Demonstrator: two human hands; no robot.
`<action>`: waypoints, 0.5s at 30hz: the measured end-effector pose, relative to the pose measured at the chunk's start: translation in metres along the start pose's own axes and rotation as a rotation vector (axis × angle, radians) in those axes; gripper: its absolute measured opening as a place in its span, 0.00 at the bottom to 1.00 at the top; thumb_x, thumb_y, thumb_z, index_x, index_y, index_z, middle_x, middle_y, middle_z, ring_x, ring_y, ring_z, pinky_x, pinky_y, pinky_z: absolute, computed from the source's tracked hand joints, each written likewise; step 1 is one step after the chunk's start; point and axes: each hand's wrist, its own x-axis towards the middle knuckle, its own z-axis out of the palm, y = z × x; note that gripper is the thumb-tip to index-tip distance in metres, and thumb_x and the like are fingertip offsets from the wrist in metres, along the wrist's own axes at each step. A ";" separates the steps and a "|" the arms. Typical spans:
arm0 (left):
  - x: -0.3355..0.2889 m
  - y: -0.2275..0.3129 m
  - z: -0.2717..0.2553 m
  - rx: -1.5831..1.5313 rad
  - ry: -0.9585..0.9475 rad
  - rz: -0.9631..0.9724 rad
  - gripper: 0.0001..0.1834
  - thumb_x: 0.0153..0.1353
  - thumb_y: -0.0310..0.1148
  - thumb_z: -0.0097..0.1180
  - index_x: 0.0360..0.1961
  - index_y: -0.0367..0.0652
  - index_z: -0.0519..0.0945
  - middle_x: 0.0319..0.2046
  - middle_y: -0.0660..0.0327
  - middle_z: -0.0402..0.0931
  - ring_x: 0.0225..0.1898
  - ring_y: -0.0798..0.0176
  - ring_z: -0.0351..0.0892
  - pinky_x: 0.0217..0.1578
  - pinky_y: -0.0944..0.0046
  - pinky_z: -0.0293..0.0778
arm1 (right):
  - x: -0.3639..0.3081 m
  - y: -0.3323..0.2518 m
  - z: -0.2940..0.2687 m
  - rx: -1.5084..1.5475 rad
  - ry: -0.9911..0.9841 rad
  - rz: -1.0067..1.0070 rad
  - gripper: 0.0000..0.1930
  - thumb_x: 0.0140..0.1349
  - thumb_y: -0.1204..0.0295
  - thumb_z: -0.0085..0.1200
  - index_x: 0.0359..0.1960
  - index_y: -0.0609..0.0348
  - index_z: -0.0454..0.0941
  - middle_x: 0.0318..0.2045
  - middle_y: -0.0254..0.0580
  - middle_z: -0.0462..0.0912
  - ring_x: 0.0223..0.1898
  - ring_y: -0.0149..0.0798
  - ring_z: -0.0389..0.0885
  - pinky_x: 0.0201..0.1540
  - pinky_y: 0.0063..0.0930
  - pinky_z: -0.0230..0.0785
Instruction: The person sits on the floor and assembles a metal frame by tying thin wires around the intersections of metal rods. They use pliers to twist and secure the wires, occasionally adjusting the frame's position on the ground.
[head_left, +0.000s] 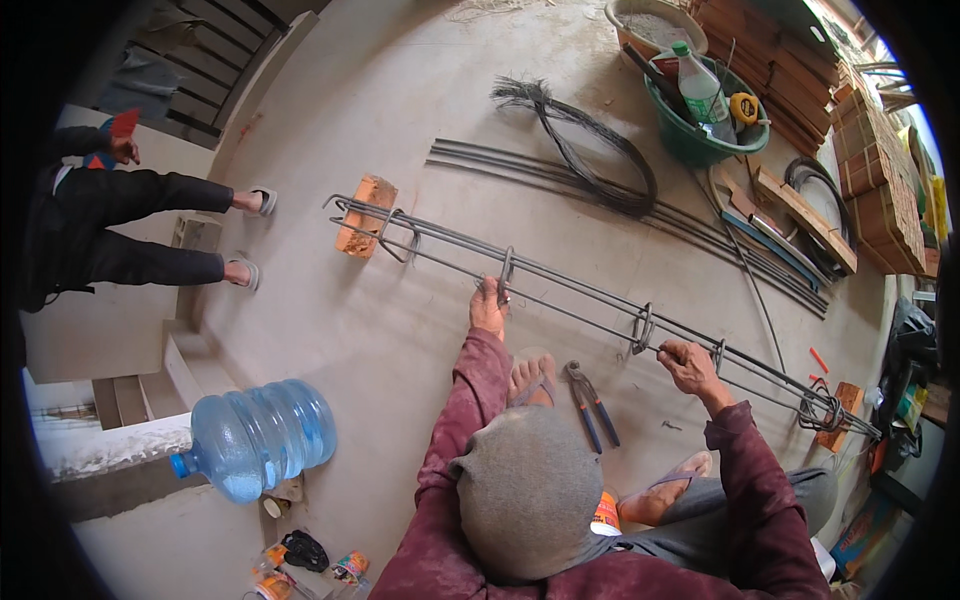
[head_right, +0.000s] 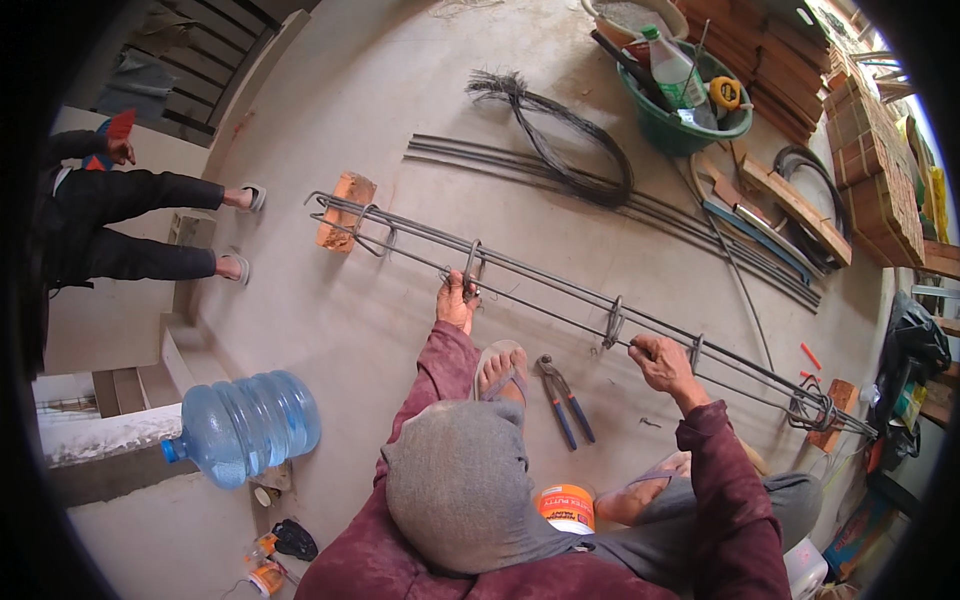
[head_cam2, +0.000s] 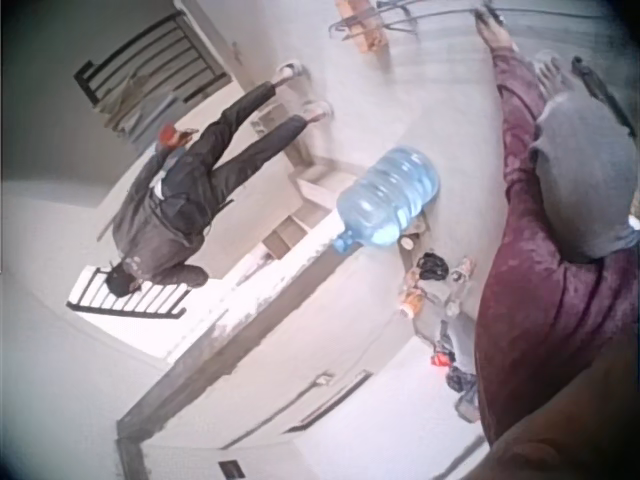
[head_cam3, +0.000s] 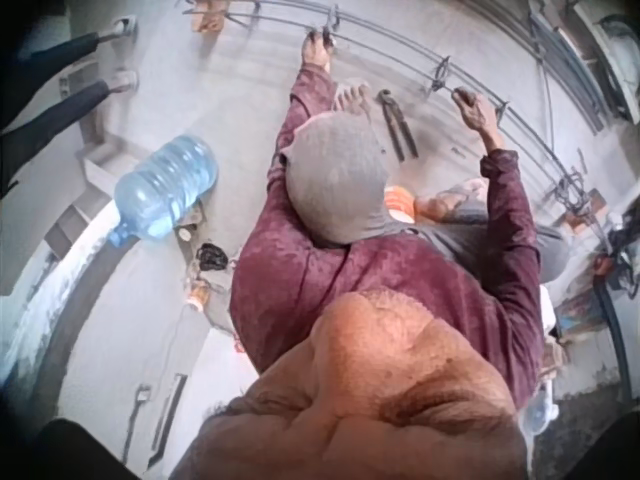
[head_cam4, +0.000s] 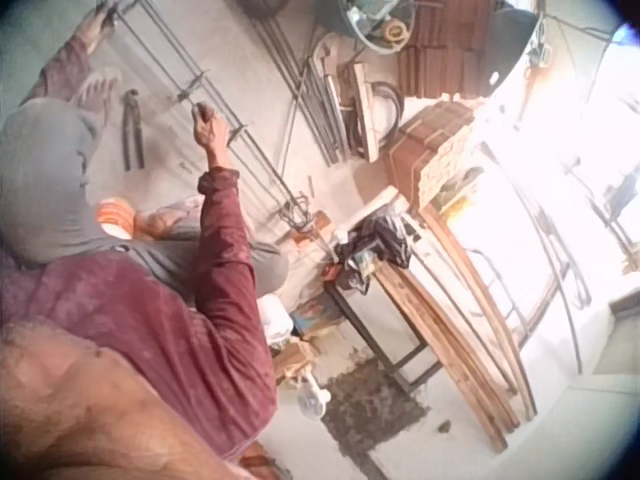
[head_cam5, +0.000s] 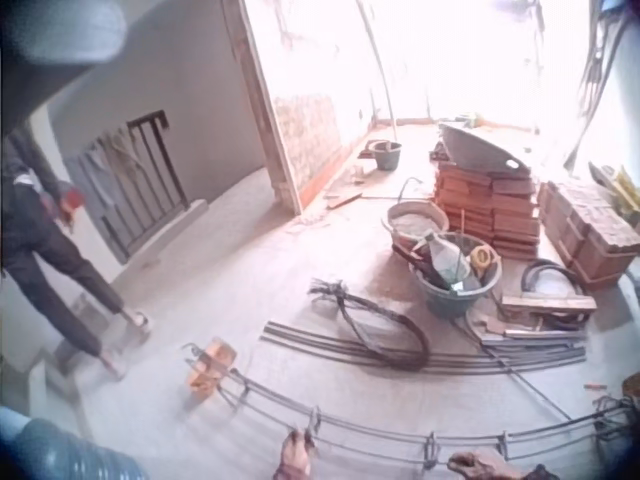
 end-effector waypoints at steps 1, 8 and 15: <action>0.001 0.000 -0.008 -0.008 -0.024 0.011 0.15 0.66 0.50 0.53 0.35 0.50 0.77 0.28 0.72 0.76 0.28 0.77 0.73 0.31 0.73 0.71 | 0.000 0.000 0.006 0.026 -0.002 -0.013 0.13 0.63 0.59 0.51 0.36 0.56 0.79 0.25 0.52 0.79 0.32 0.56 0.79 0.34 0.45 0.68; 0.023 -0.017 -0.014 -0.370 0.018 0.023 0.14 0.65 0.45 0.55 0.38 0.44 0.79 0.30 0.66 0.79 0.30 0.71 0.77 0.34 0.71 0.76 | 0.004 0.011 0.021 -0.007 0.133 -0.119 0.15 0.65 0.57 0.48 0.38 0.55 0.79 0.29 0.51 0.81 0.35 0.55 0.79 0.35 0.47 0.69; 0.013 0.007 -0.032 0.362 0.188 -0.056 0.32 0.65 0.61 0.46 0.56 0.47 0.74 0.52 0.63 0.75 0.55 0.63 0.70 0.57 0.50 0.63 | -0.013 0.019 0.019 0.031 0.465 -0.270 0.07 0.61 0.70 0.52 0.37 0.56 0.79 0.29 0.50 0.80 0.34 0.55 0.79 0.33 0.46 0.70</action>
